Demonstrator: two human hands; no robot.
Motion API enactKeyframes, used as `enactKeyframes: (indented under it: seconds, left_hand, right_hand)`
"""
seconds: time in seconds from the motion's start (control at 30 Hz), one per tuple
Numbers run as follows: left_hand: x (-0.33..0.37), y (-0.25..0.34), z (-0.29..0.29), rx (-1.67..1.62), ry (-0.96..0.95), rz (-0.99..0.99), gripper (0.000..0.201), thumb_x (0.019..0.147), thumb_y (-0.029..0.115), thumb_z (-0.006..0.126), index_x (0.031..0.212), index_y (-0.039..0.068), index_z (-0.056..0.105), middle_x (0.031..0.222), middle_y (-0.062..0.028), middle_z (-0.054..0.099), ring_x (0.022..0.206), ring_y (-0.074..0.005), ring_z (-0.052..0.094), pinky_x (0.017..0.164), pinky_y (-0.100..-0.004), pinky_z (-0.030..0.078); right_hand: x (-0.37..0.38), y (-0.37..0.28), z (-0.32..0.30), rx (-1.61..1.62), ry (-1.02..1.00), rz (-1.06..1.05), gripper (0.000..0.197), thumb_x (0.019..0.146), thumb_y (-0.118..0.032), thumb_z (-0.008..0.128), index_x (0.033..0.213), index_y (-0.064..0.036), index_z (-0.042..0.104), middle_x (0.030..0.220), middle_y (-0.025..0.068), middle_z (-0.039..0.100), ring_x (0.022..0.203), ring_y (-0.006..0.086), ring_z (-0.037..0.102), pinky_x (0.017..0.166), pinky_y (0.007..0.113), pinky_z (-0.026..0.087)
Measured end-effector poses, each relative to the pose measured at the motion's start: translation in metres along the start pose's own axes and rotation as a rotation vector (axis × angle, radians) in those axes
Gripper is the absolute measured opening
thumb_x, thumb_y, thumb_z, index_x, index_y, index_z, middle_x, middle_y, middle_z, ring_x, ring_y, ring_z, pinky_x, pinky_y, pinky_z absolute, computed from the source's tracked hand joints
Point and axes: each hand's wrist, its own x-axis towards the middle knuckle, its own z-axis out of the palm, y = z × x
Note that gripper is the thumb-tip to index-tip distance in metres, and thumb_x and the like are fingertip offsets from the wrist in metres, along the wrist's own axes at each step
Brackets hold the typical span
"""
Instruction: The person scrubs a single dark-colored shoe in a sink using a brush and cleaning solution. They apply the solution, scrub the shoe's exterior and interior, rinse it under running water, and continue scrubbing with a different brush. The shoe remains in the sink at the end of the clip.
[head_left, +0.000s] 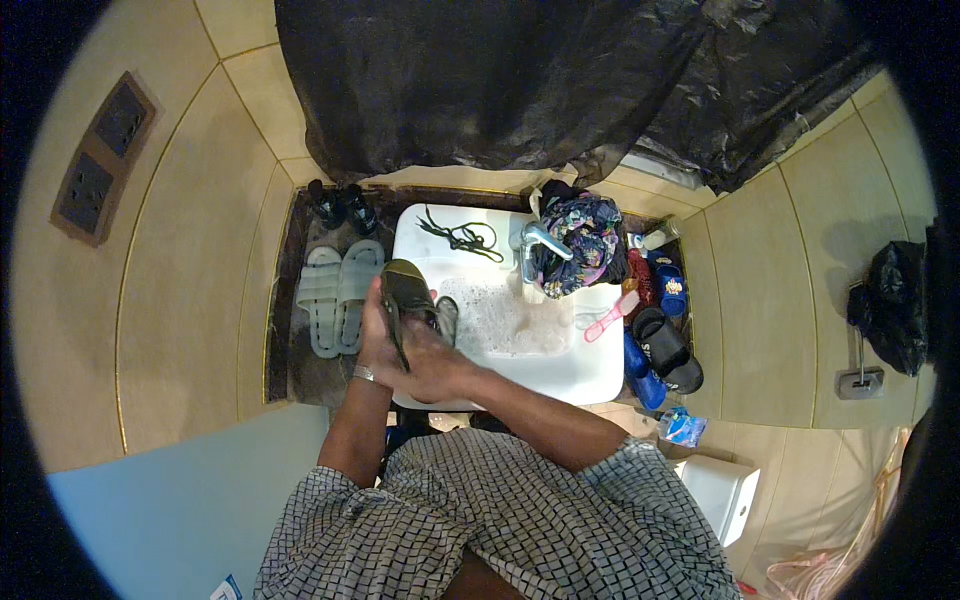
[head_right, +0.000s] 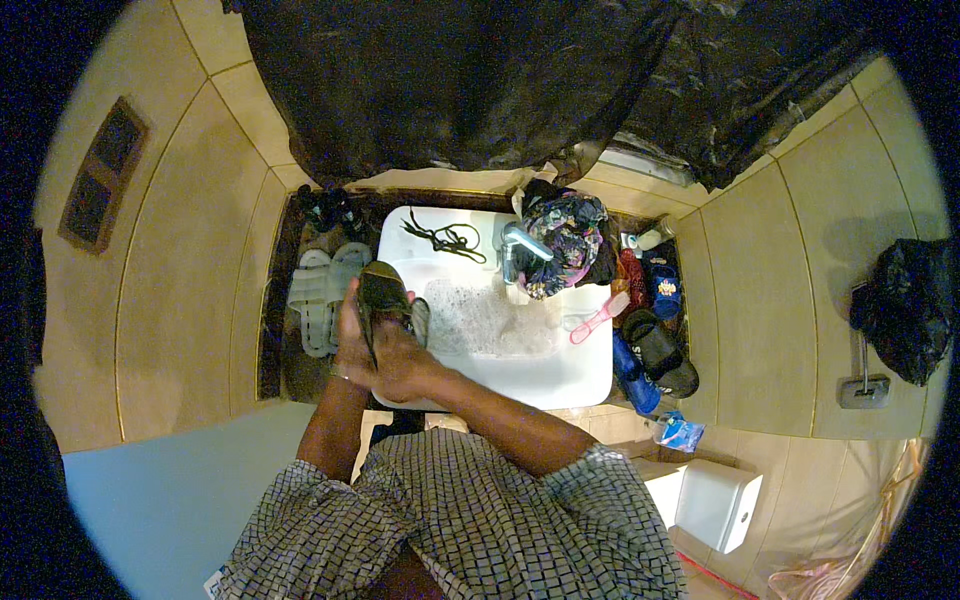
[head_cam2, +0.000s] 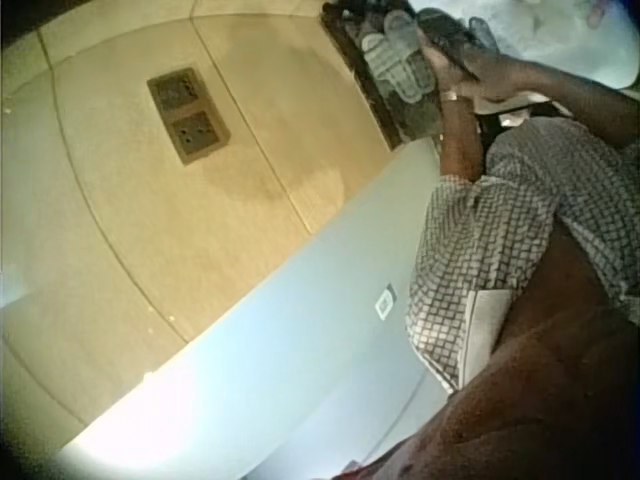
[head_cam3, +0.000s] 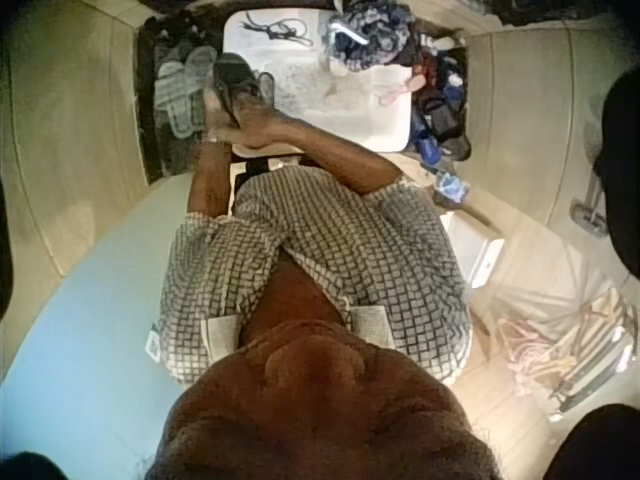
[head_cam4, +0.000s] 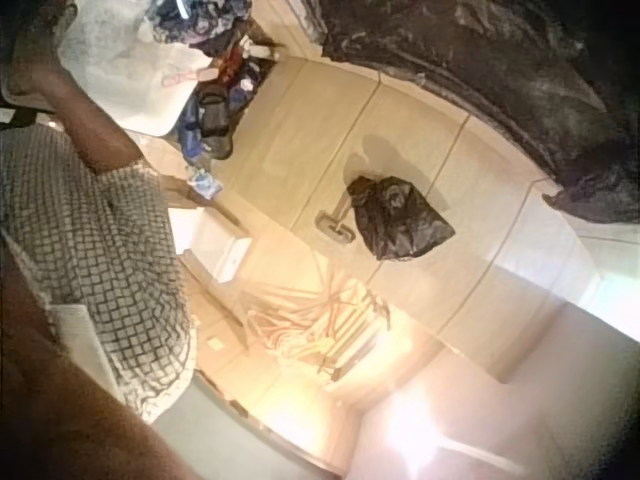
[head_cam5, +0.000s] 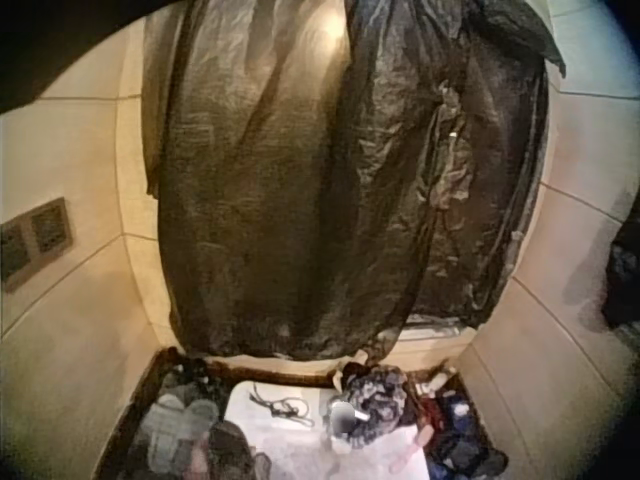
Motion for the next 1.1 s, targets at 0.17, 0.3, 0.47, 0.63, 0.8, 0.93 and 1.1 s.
enactKeyframes:
  seconds: [0.17, 0.3, 0.47, 0.63, 0.8, 0.93, 1.1]
  left_hand:
    - [0.002, -0.037, 0.008, -0.064, -0.035, 0.095, 0.055, 0.097, 0.056, 0.058, 0.125, 0.009, 0.062, 0.113, -0.0168, 0.071, 0.098, -0.0391, 0.07, 0.086, -0.0534, 0.061]
    - [0.014, -0.004, -0.003, -0.027, 0.026, 0.005, 0.051, 0.1, 0.053, 0.056, 0.124, 0.009, 0.063, 0.108, -0.0155, 0.071, 0.098, -0.0384, 0.07, 0.089, -0.0561, 0.06]
    - [0.018, -0.023, 0.002, -0.096, -0.091, 0.009, 0.053, 0.1, 0.054, 0.054, 0.125, 0.008, 0.062, 0.113, -0.016, 0.071, 0.101, -0.0414, 0.069, 0.094, -0.057, 0.057]
    - [0.017, -0.017, 0.002, -0.043, -0.096, -0.039, 0.055, 0.097, 0.057, 0.061, 0.124, 0.009, 0.064, 0.111, -0.015, 0.071, 0.102, -0.0395, 0.07, 0.092, -0.0576, 0.058]
    - [0.018, 0.002, 0.007, 0.044, -0.047, 0.016, 0.053, 0.099, 0.053, 0.06, 0.131, 0.011, 0.059, 0.111, -0.0145, 0.072, 0.098, -0.0364, 0.072, 0.086, -0.0562, 0.061]
    - [0.008, -0.022, 0.027, -0.04, -0.138, 0.034, 0.059, 0.098, 0.06, 0.055, 0.13, 0.011, 0.063, 0.115, -0.0183, 0.072, 0.101, -0.042, 0.07, 0.086, -0.0577, 0.058]
    - [0.013, 0.002, 0.016, -0.029, -0.009, -0.008, 0.055, 0.099, 0.057, 0.058, 0.126, 0.01, 0.063, 0.112, -0.0166, 0.072, 0.102, -0.0417, 0.07, 0.086, -0.0558, 0.06]
  right_hand:
    - [0.044, 0.004, -0.041, 0.035, -0.243, 0.261, 0.107, 0.089, -0.081, 0.042, 0.146, 0.0093, 0.044, 0.143, 0.0356, 0.052, 0.132, 0.0495, 0.053, 0.111, 0.05, 0.043]
    - [0.003, -0.001, -0.017, 0.152, 0.026, -0.151, 0.102, 0.089, -0.071, 0.053, 0.147, 0.0112, 0.036, 0.146, 0.0387, 0.045, 0.137, 0.0469, 0.049, 0.114, 0.051, 0.039]
    - [0.021, -0.007, -0.034, -0.008, -0.174, 0.203, 0.117, 0.088, -0.084, 0.041, 0.149, 0.0158, 0.034, 0.138, 0.0364, 0.055, 0.135, 0.0458, 0.053, 0.113, 0.049, 0.043]
    - [0.012, -0.01, -0.048, 0.117, -0.09, 0.039, 0.103, 0.09, -0.079, 0.043, 0.122, 0.0171, 0.06, 0.106, 0.0338, 0.07, 0.107, 0.0489, 0.069, 0.096, 0.053, 0.052]
    - [-0.013, -0.001, -0.004, 0.021, 0.071, -0.086, 0.106, 0.09, -0.072, 0.053, 0.152, 0.0107, 0.029, 0.154, 0.0391, 0.034, 0.146, 0.0455, 0.038, 0.118, 0.051, 0.035]
    - [0.039, 0.001, -0.042, 0.018, -0.073, 0.187, 0.112, 0.086, -0.083, 0.045, 0.136, 0.0173, 0.049, 0.133, 0.0415, 0.055, 0.129, 0.0476, 0.056, 0.11, 0.05, 0.044]
    - [0.011, 0.007, -0.018, 0.072, 0.047, -0.118, 0.11, 0.09, -0.074, 0.052, 0.15, 0.0152, 0.03, 0.147, 0.04, 0.043, 0.138, 0.0487, 0.047, 0.116, 0.048, 0.038]
